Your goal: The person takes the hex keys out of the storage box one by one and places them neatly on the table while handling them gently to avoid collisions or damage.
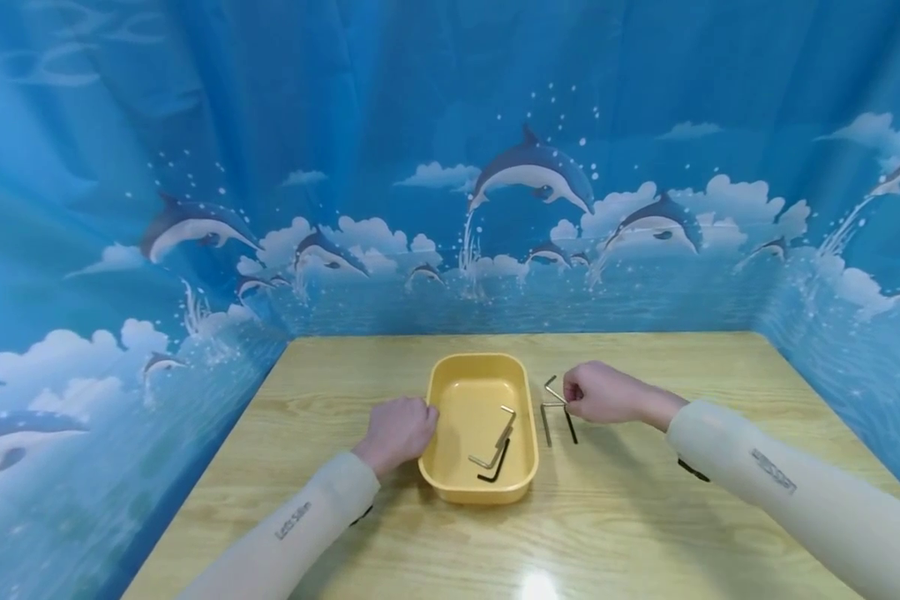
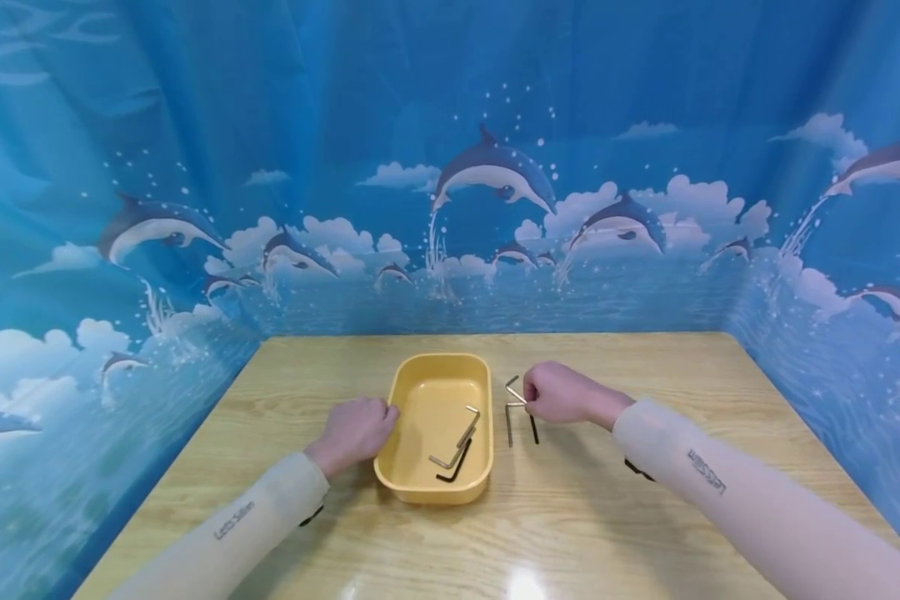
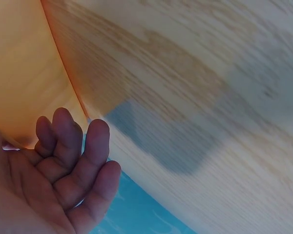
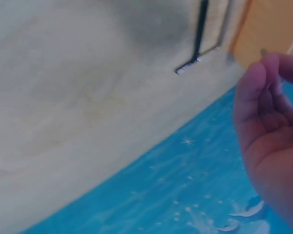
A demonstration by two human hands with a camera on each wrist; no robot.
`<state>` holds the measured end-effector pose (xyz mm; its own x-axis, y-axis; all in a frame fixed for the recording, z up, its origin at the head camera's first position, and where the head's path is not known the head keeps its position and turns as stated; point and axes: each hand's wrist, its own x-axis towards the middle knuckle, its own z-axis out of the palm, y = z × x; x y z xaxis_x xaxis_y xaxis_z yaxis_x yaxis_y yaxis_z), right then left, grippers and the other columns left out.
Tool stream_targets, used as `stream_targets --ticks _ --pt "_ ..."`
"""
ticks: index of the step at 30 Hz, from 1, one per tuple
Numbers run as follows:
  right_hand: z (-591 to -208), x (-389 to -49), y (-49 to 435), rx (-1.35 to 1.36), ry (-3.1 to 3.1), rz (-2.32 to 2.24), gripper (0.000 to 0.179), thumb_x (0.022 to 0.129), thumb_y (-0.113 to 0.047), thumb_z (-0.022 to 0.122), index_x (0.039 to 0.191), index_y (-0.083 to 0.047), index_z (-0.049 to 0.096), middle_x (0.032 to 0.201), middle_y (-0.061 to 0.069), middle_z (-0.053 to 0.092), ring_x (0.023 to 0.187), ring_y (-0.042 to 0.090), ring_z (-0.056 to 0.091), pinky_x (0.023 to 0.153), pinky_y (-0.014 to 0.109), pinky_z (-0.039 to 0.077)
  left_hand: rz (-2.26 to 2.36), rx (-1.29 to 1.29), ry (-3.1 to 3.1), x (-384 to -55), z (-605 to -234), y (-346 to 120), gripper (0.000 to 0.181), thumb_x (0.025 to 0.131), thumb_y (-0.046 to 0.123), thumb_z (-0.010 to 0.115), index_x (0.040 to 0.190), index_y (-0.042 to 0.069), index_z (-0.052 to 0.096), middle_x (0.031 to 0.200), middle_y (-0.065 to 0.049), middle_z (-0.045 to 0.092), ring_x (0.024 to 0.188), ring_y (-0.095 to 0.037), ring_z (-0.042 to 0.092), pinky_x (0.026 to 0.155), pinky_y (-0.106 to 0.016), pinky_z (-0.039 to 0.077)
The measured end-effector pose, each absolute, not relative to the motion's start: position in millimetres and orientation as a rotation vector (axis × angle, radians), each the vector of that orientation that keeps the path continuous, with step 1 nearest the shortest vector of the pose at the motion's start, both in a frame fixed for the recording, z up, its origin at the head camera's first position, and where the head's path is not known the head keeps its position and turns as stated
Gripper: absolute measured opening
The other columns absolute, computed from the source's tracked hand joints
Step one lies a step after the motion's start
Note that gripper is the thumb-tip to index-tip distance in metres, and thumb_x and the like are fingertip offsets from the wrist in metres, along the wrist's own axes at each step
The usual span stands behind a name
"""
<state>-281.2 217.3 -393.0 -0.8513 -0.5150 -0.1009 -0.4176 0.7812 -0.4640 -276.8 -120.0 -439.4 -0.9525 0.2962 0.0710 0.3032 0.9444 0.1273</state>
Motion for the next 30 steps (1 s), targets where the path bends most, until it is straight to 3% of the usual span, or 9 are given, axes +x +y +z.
stream_targets --ticks 15,23,30 --pt "-425.7 -265.1 241.6 -0.344 2.865 -0.66 0.016 0.094 -0.011 0.065 0.078 -0.009 0.062 0.062 0.001 0.058 0.053 0.013 0.05 0.06 0.031 0.043 -0.266 -0.446 -3.068 -279.9 -436.7 -118.0 0.048 0.105 0.032 0.039 0.062 0.016 0.051 0.06 -0.004 0.053 0.054 -0.021 0.051 0.052 -0.039 0.045" --pt "-440.9 -265.9 241.1 -0.2 2.832 -0.685 0.025 0.088 -0.005 0.06 0.064 -0.011 0.059 0.05 -0.003 0.047 0.045 0.01 0.04 0.052 0.028 0.037 -0.304 -0.425 -3.103 -279.4 -438.5 -120.2 0.049 0.106 0.032 0.037 0.062 0.017 0.051 0.06 -0.003 0.052 0.055 -0.019 0.051 0.053 -0.036 0.043" --pt "-446.0 -268.4 236.2 -0.104 2.834 -0.682 0.017 0.088 -0.005 0.061 0.072 -0.009 0.063 0.056 0.0 0.054 0.047 0.011 0.045 0.051 0.028 0.039 -0.341 -0.434 -3.094 -278.5 -437.7 -120.8 0.048 0.106 0.031 0.037 0.063 0.017 0.051 0.06 -0.002 0.052 0.054 -0.018 0.051 0.053 -0.034 0.042"
